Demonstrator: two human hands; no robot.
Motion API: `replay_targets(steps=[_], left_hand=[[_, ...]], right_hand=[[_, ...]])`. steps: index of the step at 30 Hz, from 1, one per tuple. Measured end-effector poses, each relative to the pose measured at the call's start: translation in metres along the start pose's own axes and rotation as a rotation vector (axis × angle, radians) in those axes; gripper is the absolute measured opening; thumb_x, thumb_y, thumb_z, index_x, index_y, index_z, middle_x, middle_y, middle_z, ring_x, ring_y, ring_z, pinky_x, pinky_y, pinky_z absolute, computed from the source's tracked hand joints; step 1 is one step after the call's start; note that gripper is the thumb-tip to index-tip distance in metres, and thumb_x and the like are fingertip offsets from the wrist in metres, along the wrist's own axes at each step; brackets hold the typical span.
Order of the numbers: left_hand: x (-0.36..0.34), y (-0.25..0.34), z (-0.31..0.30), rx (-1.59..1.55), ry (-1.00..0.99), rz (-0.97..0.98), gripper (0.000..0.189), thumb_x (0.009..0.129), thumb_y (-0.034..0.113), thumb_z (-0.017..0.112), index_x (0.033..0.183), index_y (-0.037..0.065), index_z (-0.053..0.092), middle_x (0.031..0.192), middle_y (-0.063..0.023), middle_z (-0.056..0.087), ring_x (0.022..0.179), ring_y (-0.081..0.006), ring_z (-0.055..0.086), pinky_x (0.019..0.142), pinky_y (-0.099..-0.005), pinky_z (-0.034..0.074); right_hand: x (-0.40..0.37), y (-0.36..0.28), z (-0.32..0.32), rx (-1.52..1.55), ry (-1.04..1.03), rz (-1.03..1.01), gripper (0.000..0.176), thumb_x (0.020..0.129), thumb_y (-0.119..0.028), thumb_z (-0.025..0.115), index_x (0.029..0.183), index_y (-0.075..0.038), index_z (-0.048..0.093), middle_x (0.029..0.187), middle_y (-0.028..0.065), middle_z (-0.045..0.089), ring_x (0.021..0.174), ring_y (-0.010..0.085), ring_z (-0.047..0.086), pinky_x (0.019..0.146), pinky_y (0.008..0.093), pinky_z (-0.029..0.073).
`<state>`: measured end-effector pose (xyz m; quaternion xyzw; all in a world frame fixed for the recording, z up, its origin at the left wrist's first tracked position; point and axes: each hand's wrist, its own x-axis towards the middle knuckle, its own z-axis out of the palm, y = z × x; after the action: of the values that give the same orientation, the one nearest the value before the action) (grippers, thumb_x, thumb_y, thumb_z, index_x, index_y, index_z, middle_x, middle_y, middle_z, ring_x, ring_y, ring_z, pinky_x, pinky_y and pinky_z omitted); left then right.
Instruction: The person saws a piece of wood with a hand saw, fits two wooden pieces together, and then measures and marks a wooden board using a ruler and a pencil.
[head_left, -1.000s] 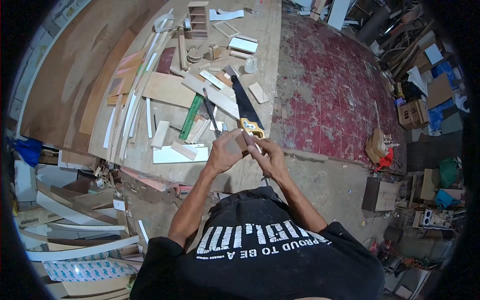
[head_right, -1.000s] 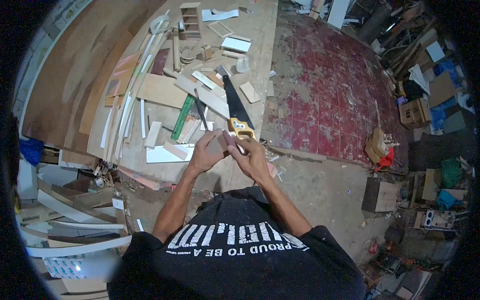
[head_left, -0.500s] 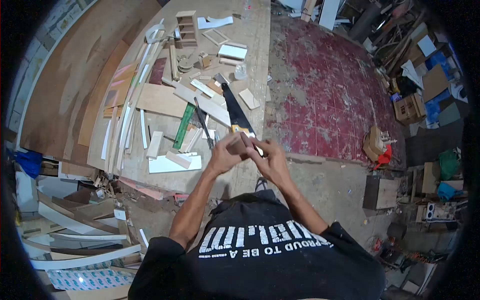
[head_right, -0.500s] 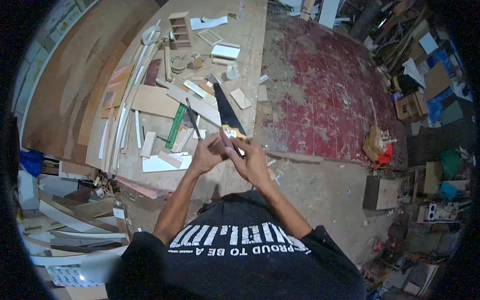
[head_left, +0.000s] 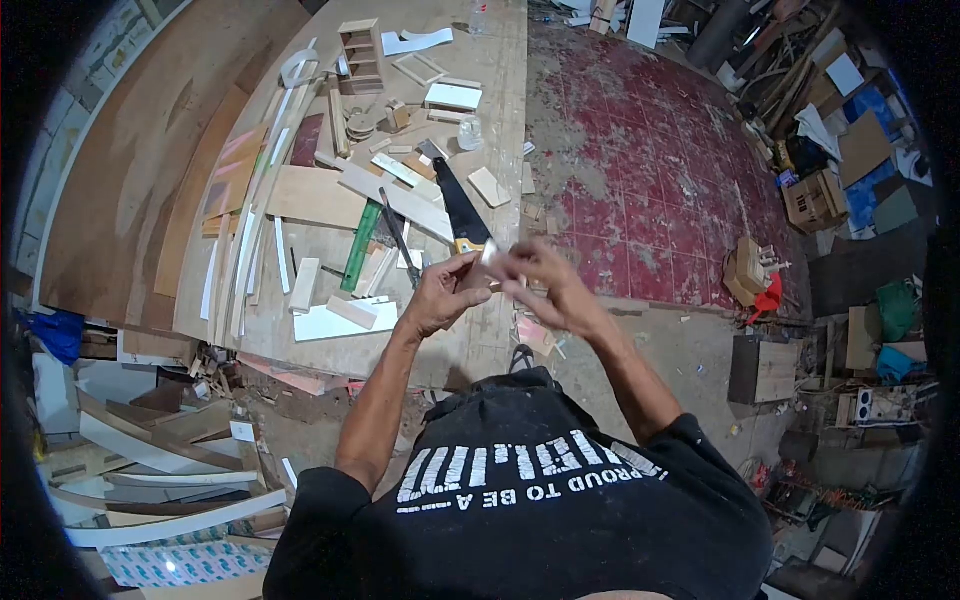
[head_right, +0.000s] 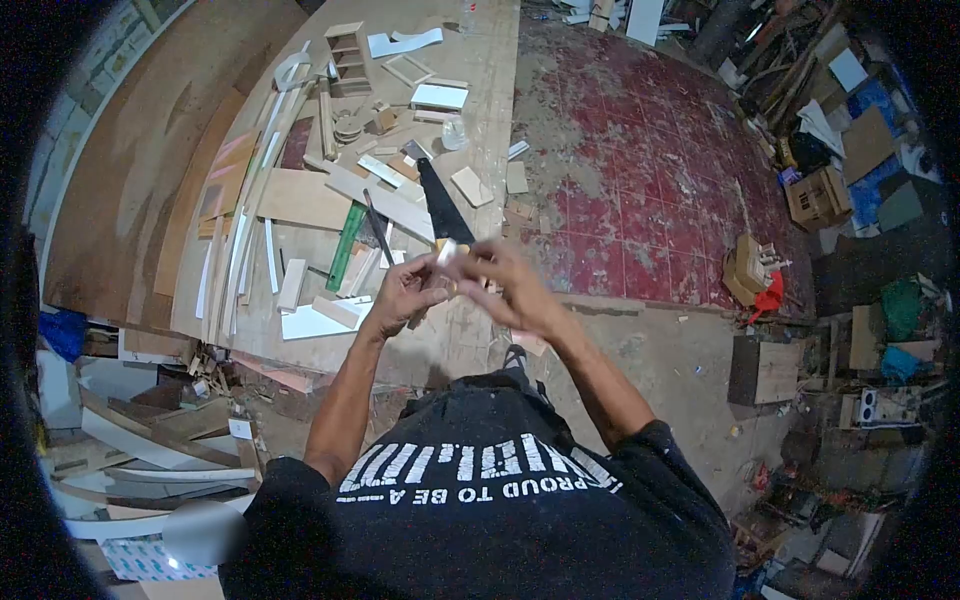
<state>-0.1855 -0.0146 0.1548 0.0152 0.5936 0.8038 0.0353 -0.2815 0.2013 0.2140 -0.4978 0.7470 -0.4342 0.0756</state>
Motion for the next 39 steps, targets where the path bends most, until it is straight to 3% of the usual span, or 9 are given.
replay_targets(steps=[2, 4, 16, 19, 22, 26, 29, 34, 39], left_hand=[[-0.007, 0.003, 0.003, -0.141, 0.036, -0.155, 0.057, 0.086, 0.003, 0.078, 0.137, -0.004, 0.055, 0.124, -0.0073, 0.065, 0.116, -0.0135, 0.06, 0.106, -0.0299, 0.047], [-0.007, -0.013, 0.007, -0.047, -0.021, 0.062, 0.055, 0.087, 0.003, 0.077, 0.137, -0.003, 0.056, 0.127, -0.0061, 0.064, 0.117, -0.0131, 0.059, 0.107, -0.0306, 0.047], [-0.01, -0.024, -0.002, -0.101, -0.042, -0.044, 0.06, 0.089, 0.005, 0.074, 0.143, -0.006, 0.049, 0.121, -0.0078, 0.068, 0.117, -0.0128, 0.06, 0.103, -0.0282, 0.047], [-0.006, -0.032, 0.003, -0.076, 0.005, 0.087, 0.054, 0.101, 0.034, 0.064, 0.141, -0.002, 0.054, 0.111, -0.0058, 0.069, 0.09, -0.0072, 0.062, 0.078, -0.0231, 0.051], [-0.003, -0.038, 0.003, -0.087, 0.114, -0.066, 0.059, 0.103, 0.048, 0.056, 0.14, 0.002, 0.056, 0.099, -0.0029, 0.068, 0.08, -0.0074, 0.059, 0.07, -0.0232, 0.047], [-0.008, -0.036, 0.018, 0.033, 0.167, -0.061, 0.067, 0.105, 0.063, 0.034, 0.128, 0.006, 0.06, 0.097, -0.0066, 0.067, 0.08, -0.0154, 0.067, 0.071, -0.0301, 0.056], [-0.013, -0.023, 0.015, -0.078, 0.19, -0.235, 0.084, 0.101, 0.072, 0.026, 0.126, -0.001, 0.061, 0.102, -0.0104, 0.069, 0.077, -0.0171, 0.068, 0.07, -0.0309, 0.058], [-0.007, -0.043, 0.016, -0.153, 0.274, -0.167, 0.052, 0.106, 0.036, 0.029, 0.133, 0.0, 0.055, 0.109, -0.0112, 0.068, 0.083, -0.0198, 0.07, 0.071, -0.0341, 0.059], [-0.014, -0.012, 0.02, -0.115, 0.226, -0.216, 0.061, 0.108, 0.048, 0.026, 0.129, 0.0, 0.056, 0.102, -0.0113, 0.067, 0.079, -0.0211, 0.069, 0.069, -0.0351, 0.06]], right_hand=[[0.0, -0.003, 0.0, -0.02, 0.006, -0.136, 0.035, 0.094, -0.025, 0.068, 0.121, -0.004, 0.071, 0.109, 0.0202, 0.063, 0.1, 0.0326, 0.062, 0.086, 0.0419, 0.05], [-0.001, 0.005, -0.008, -0.009, 0.004, -0.007, 0.034, 0.093, -0.023, 0.07, 0.121, -0.004, 0.071, 0.108, 0.0205, 0.063, 0.099, 0.0325, 0.062, 0.085, 0.0411, 0.051], [-0.007, 0.003, 0.0, 0.047, -0.047, -0.056, 0.035, 0.094, -0.026, 0.068, 0.122, -0.005, 0.072, 0.114, 0.0216, 0.064, 0.103, 0.0342, 0.064, 0.088, 0.0442, 0.052], [0.0, 0.027, -0.012, -0.084, 0.039, 0.169, 0.036, 0.093, -0.025, 0.069, 0.121, -0.002, 0.071, 0.116, 0.0225, 0.064, 0.106, 0.0355, 0.064, 0.09, 0.0438, 0.052], [0.002, 0.015, -0.001, 0.034, 0.346, 0.014, 0.038, 0.09, -0.019, 0.071, 0.125, -0.002, 0.068, 0.117, 0.0204, 0.064, 0.108, 0.0336, 0.064, 0.093, 0.0427, 0.051], [-0.002, 0.001, 0.036, -0.196, 0.263, -0.171, 0.057, 0.076, 0.004, 0.077, 0.13, -0.01, 0.064, 0.132, 0.0187, 0.054, 0.118, 0.0353, 0.056, 0.097, 0.0427, 0.048], [-0.017, 0.042, 0.052, -0.101, 0.352, -0.038, 0.059, 0.075, 0.005, 0.074, 0.13, -0.013, 0.063, 0.13, 0.0207, 0.054, 0.115, 0.0393, 0.057, 0.096, 0.0461, 0.049], [0.003, 0.012, 0.05, -0.245, 0.339, -0.191, 0.051, 0.079, 0.0, 0.076, 0.127, -0.011, 0.066, 0.131, 0.0219, 0.054, 0.118, 0.0394, 0.056, 0.096, 0.0469, 0.049], [-0.015, 0.049, 0.053, -0.132, 0.386, -0.054, 0.053, 0.078, 0.002, 0.074, 0.129, -0.012, 0.066, 0.13, 0.0219, 0.053, 0.12, 0.0418, 0.054, 0.098, 0.0472, 0.048]])
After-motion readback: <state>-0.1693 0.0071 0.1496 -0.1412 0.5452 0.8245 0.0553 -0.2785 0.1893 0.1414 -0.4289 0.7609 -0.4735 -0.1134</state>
